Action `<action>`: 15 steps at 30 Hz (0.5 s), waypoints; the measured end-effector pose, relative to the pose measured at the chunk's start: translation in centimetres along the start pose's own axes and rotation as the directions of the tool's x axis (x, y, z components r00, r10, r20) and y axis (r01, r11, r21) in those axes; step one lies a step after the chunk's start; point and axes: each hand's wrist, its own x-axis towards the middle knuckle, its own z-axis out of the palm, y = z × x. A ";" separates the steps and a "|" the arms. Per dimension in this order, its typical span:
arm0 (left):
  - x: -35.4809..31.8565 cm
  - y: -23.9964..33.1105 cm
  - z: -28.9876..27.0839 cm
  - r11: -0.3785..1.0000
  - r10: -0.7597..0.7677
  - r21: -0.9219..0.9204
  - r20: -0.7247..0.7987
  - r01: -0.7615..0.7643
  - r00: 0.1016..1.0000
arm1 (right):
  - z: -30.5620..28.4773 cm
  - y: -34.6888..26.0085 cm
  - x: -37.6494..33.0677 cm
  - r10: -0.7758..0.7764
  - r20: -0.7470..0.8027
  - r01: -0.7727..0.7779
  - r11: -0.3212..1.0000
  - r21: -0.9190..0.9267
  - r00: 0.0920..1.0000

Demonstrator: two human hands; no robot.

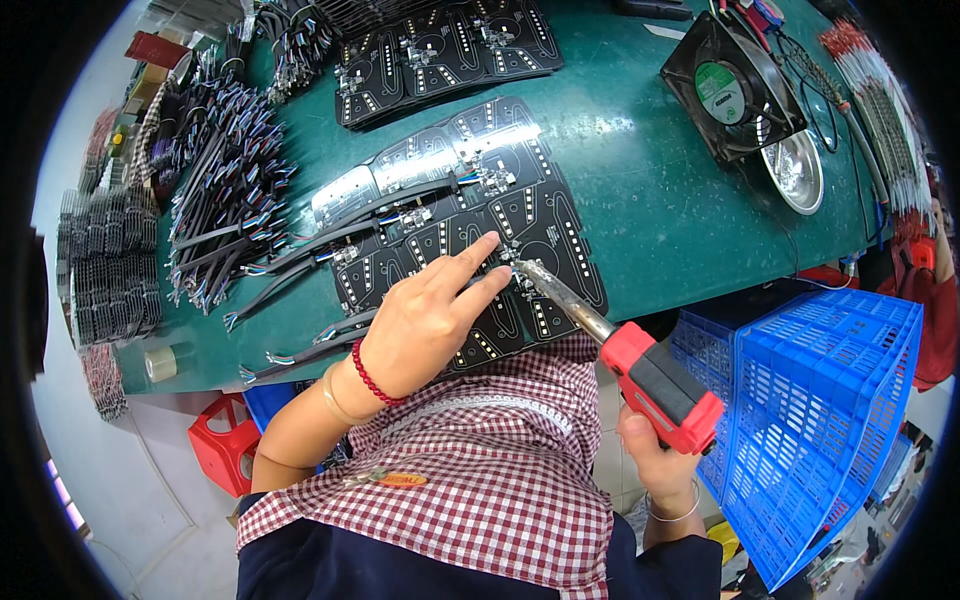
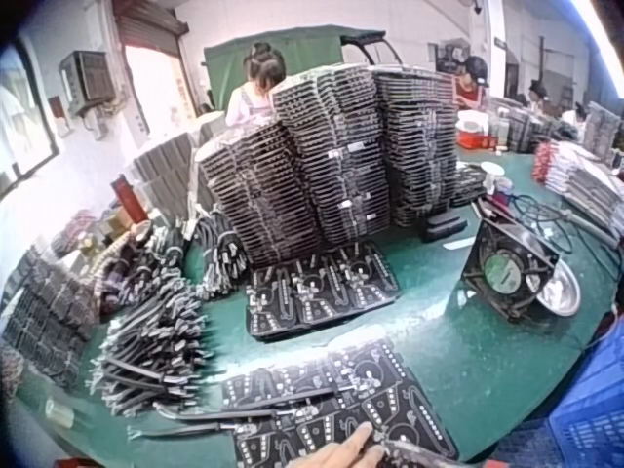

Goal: The person places a circuit board into a bin, picks up a new circuit board panel and wires from the table, and solders the wires onto the circuit board using a soldering iron.

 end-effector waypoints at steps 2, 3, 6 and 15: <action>0.0 0.0 0.0 1.000 0.001 -0.010 -0.002 -0.002 1.000 | -0.1 -0.2 0.0 -0.014 0.015 0.012 0.996 0.091 1.000; 0.1 0.0 -0.1 1.000 0.001 -0.009 -0.002 -0.001 1.000 | -0.2 -0.1 0.0 -0.014 0.016 0.012 0.996 0.092 1.000; 0.1 0.0 -0.3 1.000 -0.003 -0.009 0.011 0.003 1.000 | -0.2 0.1 0.0 -0.019 0.012 0.018 0.996 0.085 1.000; 0.3 -0.5 -0.3 0.998 -0.018 -0.056 0.039 0.020 0.999 | -0.2 0.2 0.1 -0.005 0.013 0.004 0.998 0.058 1.000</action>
